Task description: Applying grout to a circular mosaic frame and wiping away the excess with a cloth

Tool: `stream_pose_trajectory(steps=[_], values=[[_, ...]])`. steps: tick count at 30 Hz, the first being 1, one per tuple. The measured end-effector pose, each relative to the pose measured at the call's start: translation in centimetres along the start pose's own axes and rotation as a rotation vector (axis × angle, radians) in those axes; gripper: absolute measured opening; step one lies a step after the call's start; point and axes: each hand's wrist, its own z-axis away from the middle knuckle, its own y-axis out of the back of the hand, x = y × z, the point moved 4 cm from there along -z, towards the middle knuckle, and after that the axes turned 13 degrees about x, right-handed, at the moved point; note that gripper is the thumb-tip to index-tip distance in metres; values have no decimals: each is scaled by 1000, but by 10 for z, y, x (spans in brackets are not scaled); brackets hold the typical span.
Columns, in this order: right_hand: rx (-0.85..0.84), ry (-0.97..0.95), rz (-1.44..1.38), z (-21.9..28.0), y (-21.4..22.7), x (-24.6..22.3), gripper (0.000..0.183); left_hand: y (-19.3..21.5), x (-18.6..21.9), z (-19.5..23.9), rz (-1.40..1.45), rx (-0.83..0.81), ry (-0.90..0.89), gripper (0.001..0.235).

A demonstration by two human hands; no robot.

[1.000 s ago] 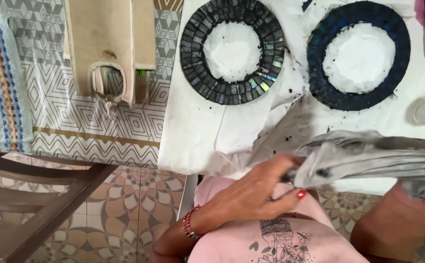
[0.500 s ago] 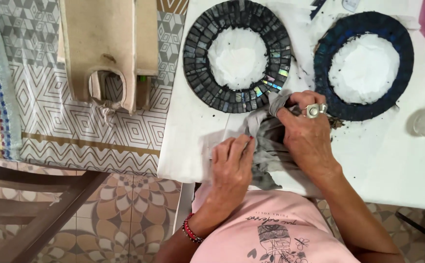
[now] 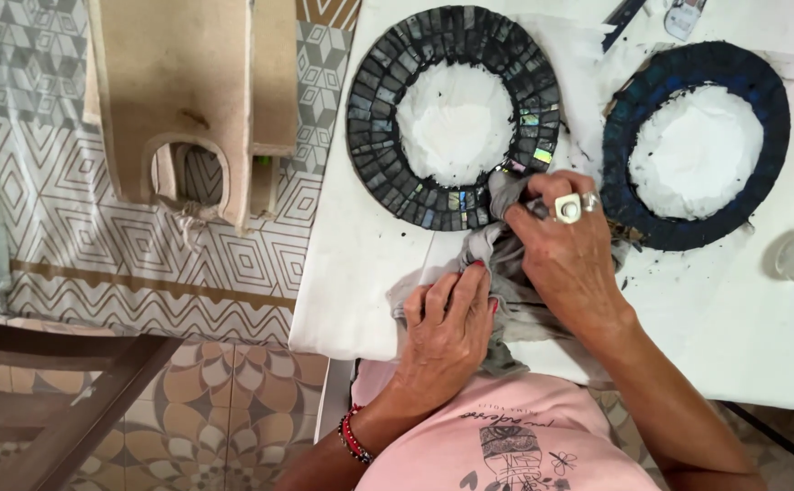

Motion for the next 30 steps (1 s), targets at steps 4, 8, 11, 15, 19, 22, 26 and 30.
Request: stream_pose_trajectory(steps=[4, 8, 11, 15, 19, 22, 26, 30], values=[[-7, 14, -5, 11, 8, 0, 35, -1, -2, -1, 60, 1, 25, 26], [4, -9, -20, 5, 3, 0, 37, -3, -1, 3, 75, 0, 48, 26], [13, -16, -36, -1, 1, 1, 38, -5, -1, 5, 75, -13, 53, 28], [-21, -30, 9, 15, 3, 0, 33, -6, -1, 6, 80, -25, 56, 30], [21, -23, 19, 24, 9, -2, 33, -4, -1, 4, 76, -29, 49, 29], [48, -11, -21, 17, 4, 0, 28, -7, -2, 4, 89, -31, 55, 29], [37, -6, -11, 11, 4, -4, 31, -6, 1, 6, 87, -44, 56, 31], [43, -27, 7, 28, 6, -1, 23, -5, -1, 4, 92, -39, 49, 31]])
